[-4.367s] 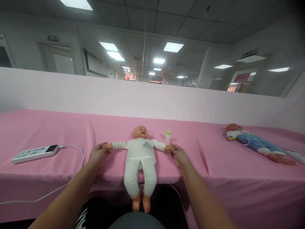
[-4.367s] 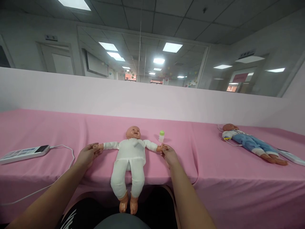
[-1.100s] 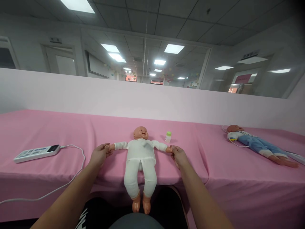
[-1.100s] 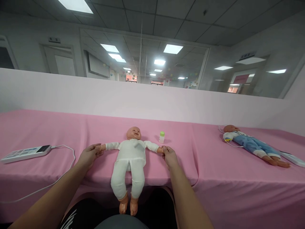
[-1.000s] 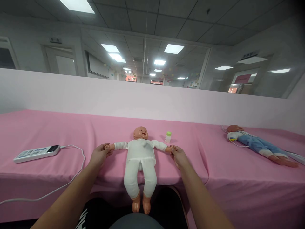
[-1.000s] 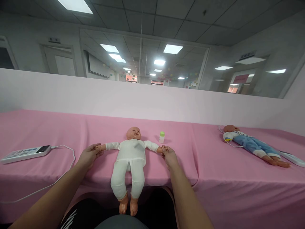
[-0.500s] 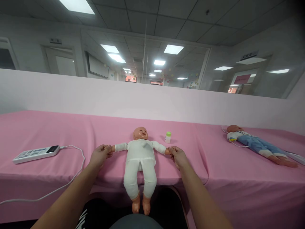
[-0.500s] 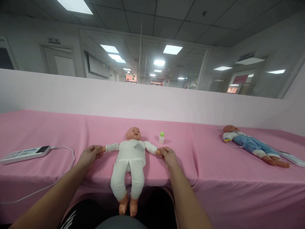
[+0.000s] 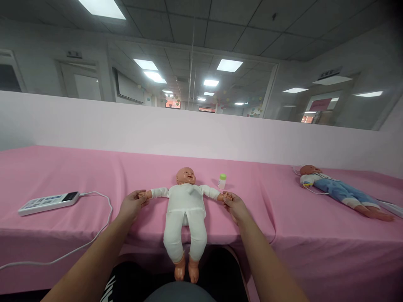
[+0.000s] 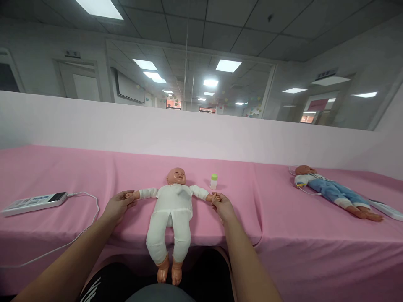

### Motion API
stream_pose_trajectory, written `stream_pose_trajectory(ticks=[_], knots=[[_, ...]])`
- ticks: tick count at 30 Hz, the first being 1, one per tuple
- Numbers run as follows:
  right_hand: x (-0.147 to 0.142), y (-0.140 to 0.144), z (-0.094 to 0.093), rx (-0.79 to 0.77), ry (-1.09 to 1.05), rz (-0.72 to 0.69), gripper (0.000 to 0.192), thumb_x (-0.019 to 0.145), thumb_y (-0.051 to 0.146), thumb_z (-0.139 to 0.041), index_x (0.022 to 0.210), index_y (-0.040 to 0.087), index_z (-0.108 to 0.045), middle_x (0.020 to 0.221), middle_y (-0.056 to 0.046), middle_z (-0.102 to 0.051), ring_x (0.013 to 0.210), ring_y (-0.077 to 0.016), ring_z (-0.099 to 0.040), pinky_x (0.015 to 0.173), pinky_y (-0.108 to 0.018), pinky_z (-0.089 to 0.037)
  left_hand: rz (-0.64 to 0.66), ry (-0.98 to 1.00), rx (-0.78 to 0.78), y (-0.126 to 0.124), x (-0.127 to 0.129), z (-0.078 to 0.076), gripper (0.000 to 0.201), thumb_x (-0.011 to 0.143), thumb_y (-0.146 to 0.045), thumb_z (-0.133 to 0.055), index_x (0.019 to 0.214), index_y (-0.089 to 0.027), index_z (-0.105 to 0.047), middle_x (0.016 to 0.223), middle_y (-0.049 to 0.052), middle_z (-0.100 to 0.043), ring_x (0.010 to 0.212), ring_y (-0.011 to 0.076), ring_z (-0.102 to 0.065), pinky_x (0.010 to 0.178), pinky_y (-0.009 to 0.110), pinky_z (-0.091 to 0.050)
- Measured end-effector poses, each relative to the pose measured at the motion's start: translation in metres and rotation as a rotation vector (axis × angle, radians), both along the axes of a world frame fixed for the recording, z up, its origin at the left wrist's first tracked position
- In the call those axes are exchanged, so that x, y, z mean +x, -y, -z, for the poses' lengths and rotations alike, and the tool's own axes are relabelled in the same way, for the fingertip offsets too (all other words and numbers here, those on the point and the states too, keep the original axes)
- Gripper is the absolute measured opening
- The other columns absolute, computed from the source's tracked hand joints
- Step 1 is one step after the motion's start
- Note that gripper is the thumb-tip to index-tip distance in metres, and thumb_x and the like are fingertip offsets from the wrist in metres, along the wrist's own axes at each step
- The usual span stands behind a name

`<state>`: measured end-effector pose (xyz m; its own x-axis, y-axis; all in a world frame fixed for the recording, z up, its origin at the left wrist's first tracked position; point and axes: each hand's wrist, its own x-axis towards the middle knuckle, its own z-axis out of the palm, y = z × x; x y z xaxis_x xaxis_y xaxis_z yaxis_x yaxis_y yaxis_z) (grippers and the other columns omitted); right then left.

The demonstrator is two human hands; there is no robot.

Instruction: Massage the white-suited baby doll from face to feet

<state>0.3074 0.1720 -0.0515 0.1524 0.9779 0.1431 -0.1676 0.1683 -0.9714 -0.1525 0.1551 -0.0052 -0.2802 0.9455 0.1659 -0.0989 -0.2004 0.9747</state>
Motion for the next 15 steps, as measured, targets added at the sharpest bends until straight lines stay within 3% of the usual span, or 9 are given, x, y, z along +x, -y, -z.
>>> stream_pose_trajectory(ticks=[4, 11, 15], knots=[[-0.003, 0.006, -0.006, 0.015, 0.037, -0.005, 0.040, 0.066, 0.043, -0.092, 0.097, 0.024, -0.074, 0.080, 0.000, -0.068, 0.064, -0.0142, -0.051, 0.062, -0.028, -0.042, 0.029, -0.048, 0.018, -0.001, -0.001, 0.001, 0.051, 0.068, -0.045, -0.092, 0.102, -0.014, -0.071, 0.083, 0.006, -0.073, 0.073, 0.0191, -0.069, 0.072, 0.033, -0.059], [-0.005, 0.011, -0.012, 0.016, 0.075, 0.005, 0.036, 0.075, 0.055, -0.083, 0.079, 0.022, -0.070, 0.062, 0.002, -0.060, 0.056, -0.0134, -0.044, 0.055, -0.029, -0.032, 0.032, -0.030, 0.001, -0.007, -0.005, 0.006, 0.041, 0.076, -0.050, -0.084, 0.091, -0.015, -0.071, 0.091, 0.010, -0.075, 0.080, 0.0205, -0.071, 0.079, 0.035, -0.061], [-0.002, 0.004, -0.005, 0.021, 0.054, 0.053, 0.038, 0.082, 0.059, -0.074, 0.091, 0.021, -0.075, 0.067, 0.000, -0.063, 0.056, -0.0147, -0.048, 0.055, -0.030, -0.038, -0.022, 0.023, -0.021, -0.008, -0.004, 0.006, 0.029, 0.080, -0.037, -0.078, 0.097, -0.015, -0.072, 0.100, 0.012, -0.076, 0.086, 0.0219, -0.073, 0.081, 0.035, -0.062]])
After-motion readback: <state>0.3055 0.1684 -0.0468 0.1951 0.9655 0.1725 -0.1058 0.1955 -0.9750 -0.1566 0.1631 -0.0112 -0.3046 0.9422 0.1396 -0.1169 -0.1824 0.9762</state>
